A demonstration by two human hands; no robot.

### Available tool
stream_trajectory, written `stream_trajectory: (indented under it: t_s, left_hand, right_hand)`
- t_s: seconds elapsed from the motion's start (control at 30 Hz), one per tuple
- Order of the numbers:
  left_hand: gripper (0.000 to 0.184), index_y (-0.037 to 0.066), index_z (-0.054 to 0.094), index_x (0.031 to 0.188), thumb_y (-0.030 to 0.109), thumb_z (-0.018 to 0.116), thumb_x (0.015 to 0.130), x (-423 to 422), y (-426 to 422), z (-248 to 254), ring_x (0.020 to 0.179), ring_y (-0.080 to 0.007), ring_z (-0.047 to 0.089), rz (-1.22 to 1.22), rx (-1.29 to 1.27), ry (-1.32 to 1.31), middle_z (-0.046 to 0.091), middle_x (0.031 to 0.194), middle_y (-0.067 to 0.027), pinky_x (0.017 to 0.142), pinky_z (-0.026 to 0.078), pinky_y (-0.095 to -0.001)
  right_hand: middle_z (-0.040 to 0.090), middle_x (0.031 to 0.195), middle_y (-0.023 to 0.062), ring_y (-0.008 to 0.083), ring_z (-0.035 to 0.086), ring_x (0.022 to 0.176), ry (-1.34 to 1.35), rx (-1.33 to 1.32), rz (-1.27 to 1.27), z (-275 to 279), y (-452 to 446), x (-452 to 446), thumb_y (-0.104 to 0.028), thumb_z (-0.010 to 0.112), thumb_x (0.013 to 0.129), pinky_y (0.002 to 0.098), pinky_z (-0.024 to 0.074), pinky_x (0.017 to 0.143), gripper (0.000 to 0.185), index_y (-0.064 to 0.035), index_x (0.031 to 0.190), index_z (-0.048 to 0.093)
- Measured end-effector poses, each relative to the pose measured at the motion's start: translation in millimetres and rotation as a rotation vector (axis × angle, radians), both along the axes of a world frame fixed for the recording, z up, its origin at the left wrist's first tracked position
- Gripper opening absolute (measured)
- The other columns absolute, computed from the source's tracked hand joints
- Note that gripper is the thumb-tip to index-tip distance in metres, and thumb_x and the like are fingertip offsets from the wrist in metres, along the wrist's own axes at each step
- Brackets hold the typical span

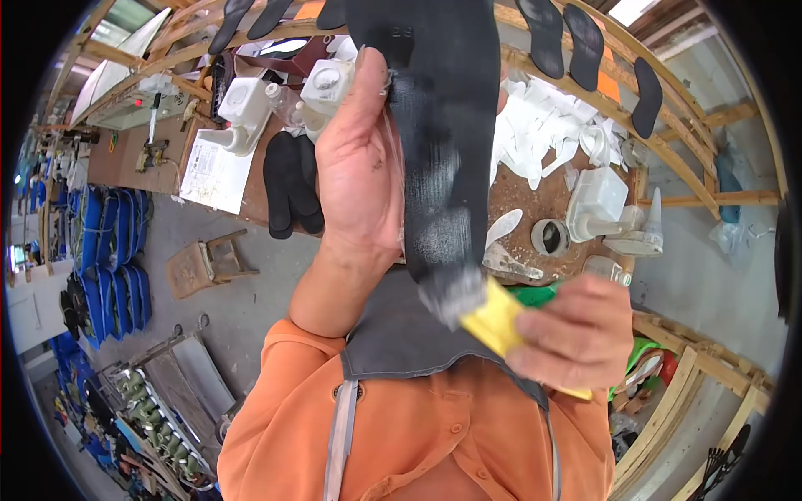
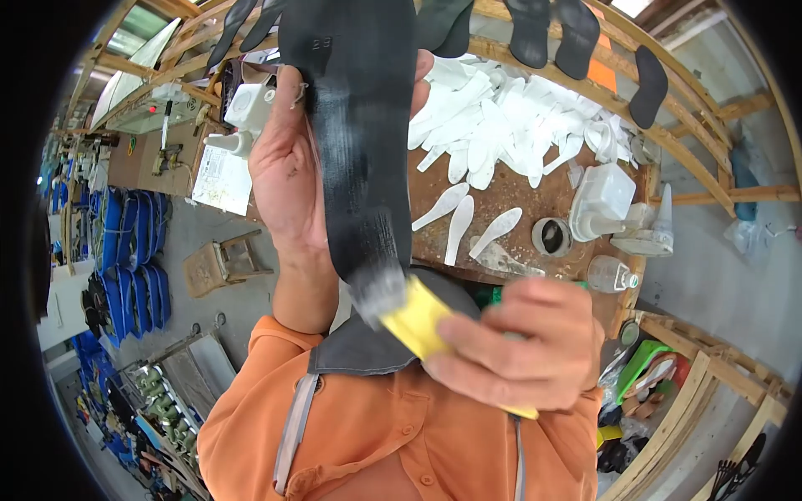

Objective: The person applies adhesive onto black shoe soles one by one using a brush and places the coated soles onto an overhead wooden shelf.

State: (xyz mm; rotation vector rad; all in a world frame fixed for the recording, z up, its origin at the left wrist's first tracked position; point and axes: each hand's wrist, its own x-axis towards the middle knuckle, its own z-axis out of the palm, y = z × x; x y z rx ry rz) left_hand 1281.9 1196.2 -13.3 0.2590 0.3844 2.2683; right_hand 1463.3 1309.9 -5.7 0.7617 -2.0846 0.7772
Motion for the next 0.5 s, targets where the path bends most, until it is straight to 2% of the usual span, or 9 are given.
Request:
stream_trajectory:
  t_s: [0.03,0.23,0.37,0.4,0.5]
  left_hand:
    - [0.044,0.006,0.043,0.134,0.033,0.036,0.099,-2.0,-2.5,-2.1,0.112,-0.0239,0.057,0.008,0.018,-0.019,0.054,0.129,-0.0099,0.099,0.043,-0.0391]
    - [0.045,0.005,0.042,0.134,0.033,0.036,0.099,5.9,0.9,9.7,0.114,-0.0262,0.056,0.002,0.003,-0.07,0.053,0.13,-0.0116,0.1,0.042,-0.0416]
    - [0.055,-0.001,0.026,0.141,0.033,0.034,0.099,2.8,-5.4,10.0,0.129,-0.0452,0.033,0.038,0.108,0.001,0.028,0.142,-0.0313,0.107,0.034,-0.0524]
    - [0.055,-0.001,0.026,0.141,0.033,0.034,0.099,2.4,-6.5,11.1,0.129,-0.0452,0.033,0.047,0.106,0.007,0.028,0.142,-0.0313,0.107,0.034,-0.0524]
    - [0.05,0.004,0.033,0.139,0.033,0.034,0.099,10.0,-2.4,14.3,0.125,-0.0342,0.043,0.063,0.068,0.022,0.039,0.139,-0.0212,0.106,0.035,-0.0476]
  right_hand:
    - [0.067,0.083,0.0075,0.0101,0.042,0.049,-0.024,-0.007,0.057,-1.3,0.3,0.5,-0.009,0.067,0.075,0.0236,0.0354,0.048,0.012,-0.0093,0.086,0.071]
    - [0.067,0.08,0.008,0.0156,0.047,0.05,0.081,-0.007,-0.114,21.1,21.7,-26.9,-0.017,0.066,0.079,0.027,0.0389,0.049,0.007,-0.0106,0.081,0.069]
    - [0.066,0.076,0.01,0.0193,0.047,0.049,0.003,0.01,0.078,-3.0,27.4,1.4,-0.014,0.066,0.076,0.0292,0.0388,0.049,0.009,-0.0055,0.078,0.068]
    - [0.066,0.076,0.01,0.0193,0.047,0.049,0.009,0.007,0.088,-0.4,30.5,3.1,-0.014,0.066,0.076,0.0292,0.0388,0.049,0.009,-0.0055,0.078,0.068]
    - [0.066,0.072,0.0083,0.0129,0.041,0.043,-0.194,-0.248,-0.03,20.3,36.8,22.2,-0.008,0.067,0.072,0.0252,0.0338,0.043,0.011,-0.0025,0.081,0.069]
